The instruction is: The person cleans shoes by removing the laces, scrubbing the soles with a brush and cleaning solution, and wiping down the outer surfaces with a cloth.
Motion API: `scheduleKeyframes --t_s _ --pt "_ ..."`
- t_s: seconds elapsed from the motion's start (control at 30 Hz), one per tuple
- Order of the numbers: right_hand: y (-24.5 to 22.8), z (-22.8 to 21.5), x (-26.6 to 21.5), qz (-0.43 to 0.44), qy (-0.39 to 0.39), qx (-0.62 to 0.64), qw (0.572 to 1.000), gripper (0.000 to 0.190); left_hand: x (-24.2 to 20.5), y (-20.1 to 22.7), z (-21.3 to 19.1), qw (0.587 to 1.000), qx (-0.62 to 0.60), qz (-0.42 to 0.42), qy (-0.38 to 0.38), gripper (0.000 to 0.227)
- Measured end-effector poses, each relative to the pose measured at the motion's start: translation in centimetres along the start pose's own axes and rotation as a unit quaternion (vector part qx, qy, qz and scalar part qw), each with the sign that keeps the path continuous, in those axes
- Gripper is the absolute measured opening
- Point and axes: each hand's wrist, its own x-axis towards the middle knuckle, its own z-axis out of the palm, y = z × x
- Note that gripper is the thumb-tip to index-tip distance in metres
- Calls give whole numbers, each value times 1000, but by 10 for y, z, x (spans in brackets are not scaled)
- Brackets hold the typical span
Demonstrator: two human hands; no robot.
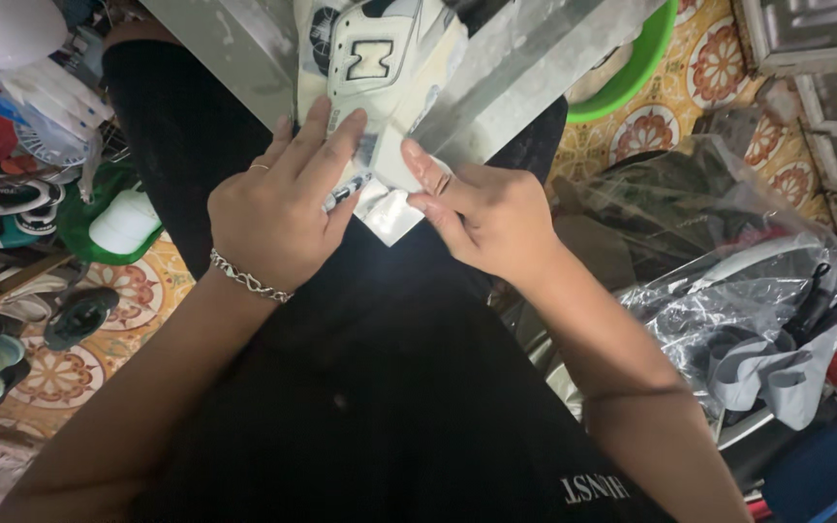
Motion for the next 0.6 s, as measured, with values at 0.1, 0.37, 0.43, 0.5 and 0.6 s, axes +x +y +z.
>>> scheduleKeyframes --t_s 0.1,0.37,0.43,0.5,0.6 --pt "23 -4 17 98 9 -25 995 27 0 -4 -2 1000 -26 0 1 75" --pt "19 -8 14 50 -6 -3 999 21 3 2 -2 1000 1 8 -4 73" --pt "24 -8 18 77 8 -1 997 18 3 1 0 1000 7 10 -5 72" --pt "18 -8 16 51 15 -43 998 18 1 4 3 1000 11 7 -6 72" --pt "-9 -1 5 -23 -24 -5 999 39 2 3 1 1000 10 3 -1 70"
